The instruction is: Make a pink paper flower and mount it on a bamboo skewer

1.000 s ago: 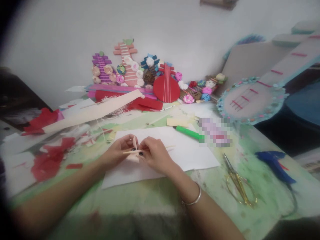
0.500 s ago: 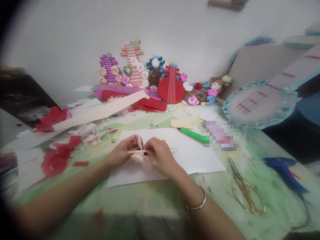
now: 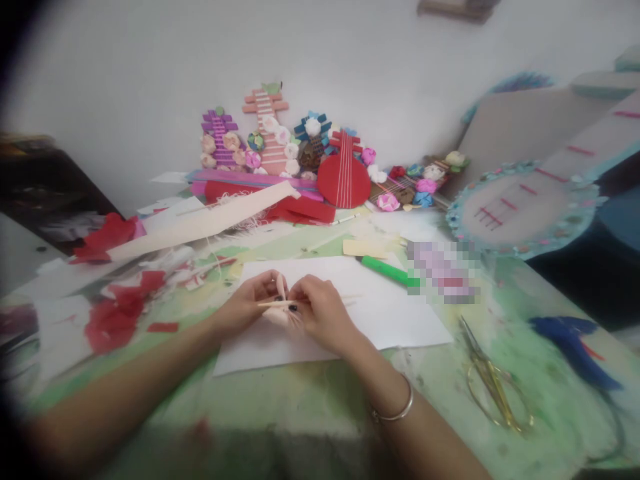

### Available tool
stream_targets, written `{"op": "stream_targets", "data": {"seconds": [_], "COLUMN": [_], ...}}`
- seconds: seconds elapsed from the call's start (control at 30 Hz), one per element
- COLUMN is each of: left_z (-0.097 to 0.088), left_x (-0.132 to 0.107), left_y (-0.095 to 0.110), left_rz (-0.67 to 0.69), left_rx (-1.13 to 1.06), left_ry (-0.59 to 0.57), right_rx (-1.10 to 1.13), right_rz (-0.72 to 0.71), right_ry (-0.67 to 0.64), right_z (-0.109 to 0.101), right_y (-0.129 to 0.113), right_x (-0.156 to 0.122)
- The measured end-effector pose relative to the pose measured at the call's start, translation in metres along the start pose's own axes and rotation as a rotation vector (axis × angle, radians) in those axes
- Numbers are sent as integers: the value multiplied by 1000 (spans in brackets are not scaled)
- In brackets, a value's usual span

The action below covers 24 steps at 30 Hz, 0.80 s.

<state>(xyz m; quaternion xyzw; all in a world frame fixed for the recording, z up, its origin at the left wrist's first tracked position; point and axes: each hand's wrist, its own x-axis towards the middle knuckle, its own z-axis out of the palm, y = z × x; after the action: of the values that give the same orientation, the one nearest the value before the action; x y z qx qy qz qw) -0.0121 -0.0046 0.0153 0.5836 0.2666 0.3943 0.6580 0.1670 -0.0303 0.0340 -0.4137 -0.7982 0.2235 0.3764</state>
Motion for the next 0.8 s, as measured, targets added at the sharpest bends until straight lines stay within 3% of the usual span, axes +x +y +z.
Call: {"op": "stream_targets", "data": {"seconds": [0.37, 0.53, 0.8], "left_z": [4, 0, 2], "left_x": [-3, -4, -4], "left_y": [9, 6, 6], "left_rz": [-86, -63, -160], "left_rx": [-323, -336, -367], "left_ry": [-32, -102, -122], "right_rx": [56, 71, 32], "right_rz": [18, 9, -9], "right_ry": [4, 25, 66], "right_z": [-3, -2, -2], "right_y": [-1, 0, 1], "right_x": [0, -1, -1]}}
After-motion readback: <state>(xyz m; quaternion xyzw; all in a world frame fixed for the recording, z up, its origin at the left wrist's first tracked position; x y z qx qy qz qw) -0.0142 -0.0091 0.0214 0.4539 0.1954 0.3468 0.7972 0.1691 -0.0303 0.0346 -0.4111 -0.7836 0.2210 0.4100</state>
